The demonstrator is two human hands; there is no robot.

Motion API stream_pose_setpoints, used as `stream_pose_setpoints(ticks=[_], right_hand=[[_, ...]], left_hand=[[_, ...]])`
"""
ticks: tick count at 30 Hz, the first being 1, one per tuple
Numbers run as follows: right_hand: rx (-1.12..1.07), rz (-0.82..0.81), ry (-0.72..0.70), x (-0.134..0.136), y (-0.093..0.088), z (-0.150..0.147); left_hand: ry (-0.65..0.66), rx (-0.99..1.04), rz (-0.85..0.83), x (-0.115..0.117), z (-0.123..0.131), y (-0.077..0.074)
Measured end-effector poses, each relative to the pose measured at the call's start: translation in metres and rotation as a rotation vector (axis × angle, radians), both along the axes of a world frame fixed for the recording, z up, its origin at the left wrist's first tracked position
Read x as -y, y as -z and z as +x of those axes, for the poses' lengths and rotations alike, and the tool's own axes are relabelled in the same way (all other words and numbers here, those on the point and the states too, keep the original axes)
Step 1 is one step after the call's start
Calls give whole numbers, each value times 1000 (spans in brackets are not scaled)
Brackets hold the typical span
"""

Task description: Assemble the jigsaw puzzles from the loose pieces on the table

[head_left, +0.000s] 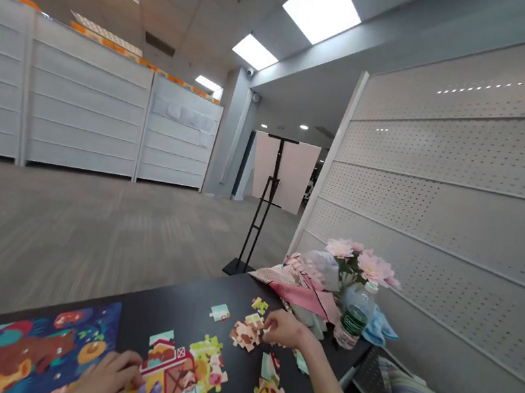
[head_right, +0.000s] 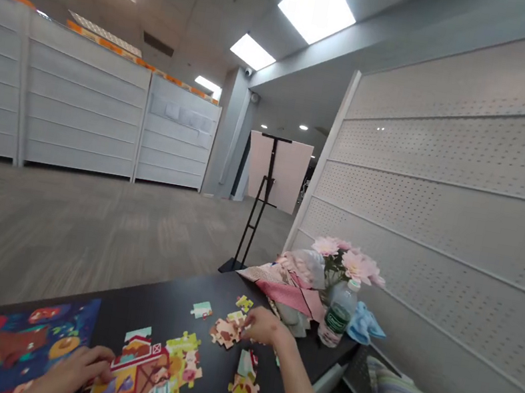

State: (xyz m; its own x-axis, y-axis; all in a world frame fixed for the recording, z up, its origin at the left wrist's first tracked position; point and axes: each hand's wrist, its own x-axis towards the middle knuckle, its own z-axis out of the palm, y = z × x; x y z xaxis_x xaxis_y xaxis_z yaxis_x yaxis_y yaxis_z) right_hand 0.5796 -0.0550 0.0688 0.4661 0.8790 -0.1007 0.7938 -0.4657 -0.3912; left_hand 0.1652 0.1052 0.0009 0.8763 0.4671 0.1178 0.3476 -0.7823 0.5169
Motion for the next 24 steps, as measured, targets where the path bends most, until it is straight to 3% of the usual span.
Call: stream_pose_setpoints(ticks=[3, 5, 8, 11, 18, 21, 24], right_hand=[[0, -49, 38, 33, 11, -2], [-1, -43, 73, 40, 19, -9], [-21, -17, 115, 35, 27, -16], [-70, 16, 121, 23, 26, -16], [-223, 161, 20, 9, 2, -26], [-314, 229, -82, -19, 2, -65], [-426, 285, -180, -64, 24, -131]], left_hand=[[-8, -83, -66, 9, 0, -14], [-26, -112, -110, 16, -1, -26], [-47, -107, -160, 25, -4, -42], [-50, -64, -175, 29, -5, -47], [-51, 77, -221, 24, -2, -37], [-107, 222, -258, 17, 0, -24], [-198, 320, -259, 10, 4, -7]])
